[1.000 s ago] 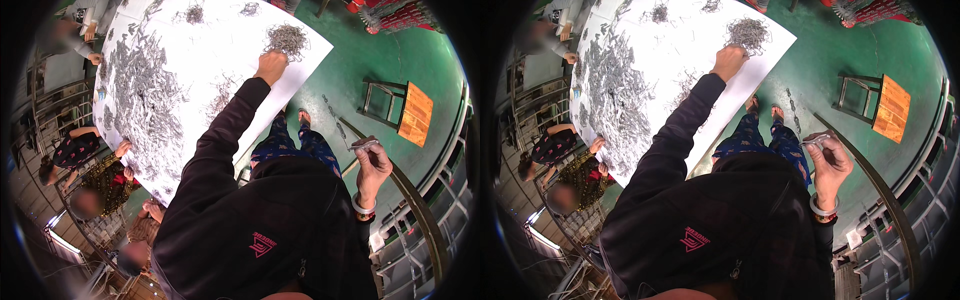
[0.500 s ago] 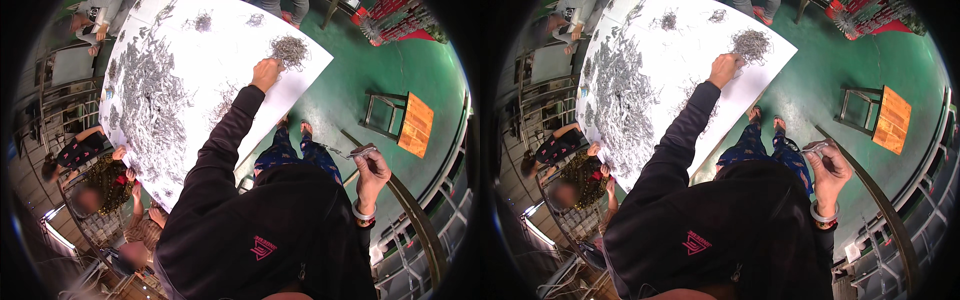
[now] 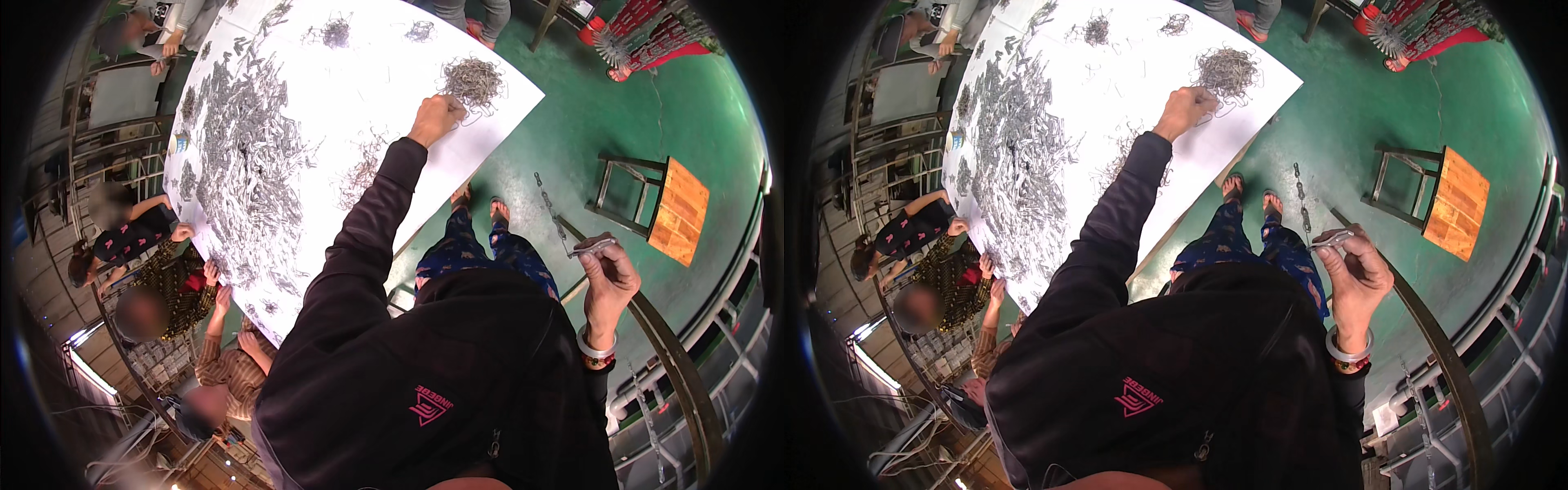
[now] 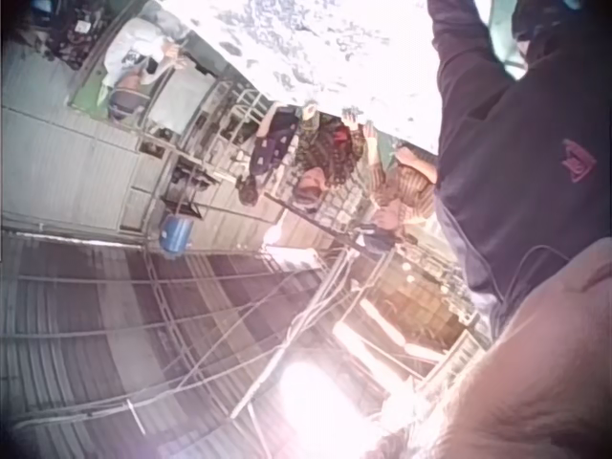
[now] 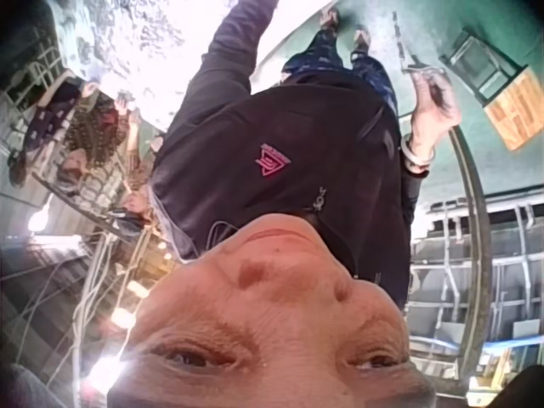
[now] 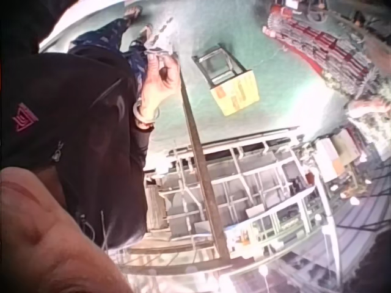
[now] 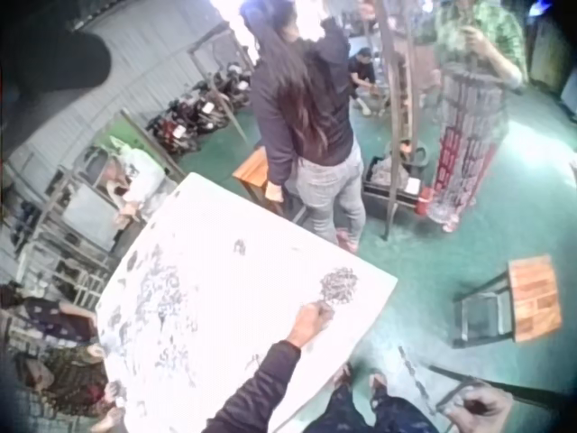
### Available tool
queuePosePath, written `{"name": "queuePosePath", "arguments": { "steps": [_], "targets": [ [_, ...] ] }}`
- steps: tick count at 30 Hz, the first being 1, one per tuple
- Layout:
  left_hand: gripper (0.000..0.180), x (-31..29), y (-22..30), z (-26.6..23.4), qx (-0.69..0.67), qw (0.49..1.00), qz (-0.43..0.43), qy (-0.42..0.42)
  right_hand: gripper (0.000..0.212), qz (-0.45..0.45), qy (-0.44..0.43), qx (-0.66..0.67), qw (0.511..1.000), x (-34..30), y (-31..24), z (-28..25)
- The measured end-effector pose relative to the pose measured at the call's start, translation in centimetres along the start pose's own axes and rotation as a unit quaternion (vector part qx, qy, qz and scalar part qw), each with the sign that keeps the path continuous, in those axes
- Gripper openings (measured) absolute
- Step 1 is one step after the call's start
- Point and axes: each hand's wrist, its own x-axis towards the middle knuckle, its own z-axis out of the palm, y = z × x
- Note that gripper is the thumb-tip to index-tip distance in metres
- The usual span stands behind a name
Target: The person sorts small metal pieces on a table and attaches them to long vertical strings hanging from a rack.
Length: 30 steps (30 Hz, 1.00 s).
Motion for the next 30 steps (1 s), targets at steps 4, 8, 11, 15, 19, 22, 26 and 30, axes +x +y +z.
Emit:
{"name": "queuePosePath", "arguments": {
  "steps": [4,8,11,15,19,22,26,30],
  "targets": [
    [0.019,-3.3,3.7,-0.1,-0.144,0.989,0.033,0.001,0.017,0.023,0.007,0.010,1.000,0.3,-0.5,0.5],
    [0.019,-8.5,8.9,-0.2,-0.332,0.942,0.008,-0.039,0.014,0.035,-0.010,-0.034,0.999,1.3,0.4,1.0],
    [0.017,-12.5,12.7,-0.1,-0.442,0.895,-0.012,-0.059,0.012,0.035,-0.033,-0.058,0.997,2.2,1.9,1.1],
    [0.010,-17.2,15.4,0.7,-0.470,0.881,0.006,-0.061,0.012,0.034,-0.098,-0.065,0.992,2.5,2.7,1.4],
    [0.012,-20.1,16.2,3.0,-0.397,0.912,0.090,0.060,0.013,-0.004,-0.146,-0.094,0.985,1.6,2.9,1.9],
    [0.010,-22.0,16.6,3.6,-0.305,0.939,0.064,0.146,0.015,-0.051,-0.169,-0.079,0.981,1.2,3.6,2.4],
    [0.012,-23.9,16.7,4.7,-0.330,0.905,0.065,0.261,0.017,-0.107,-0.210,-0.111,0.966,0.7,3.5,4.2],
    [0.008,-25.2,16.2,4.6,-0.374,0.883,0.027,0.283,0.022,-0.209,-0.276,-0.121,0.930,1.4,4.2,5.3]
  ]
}}
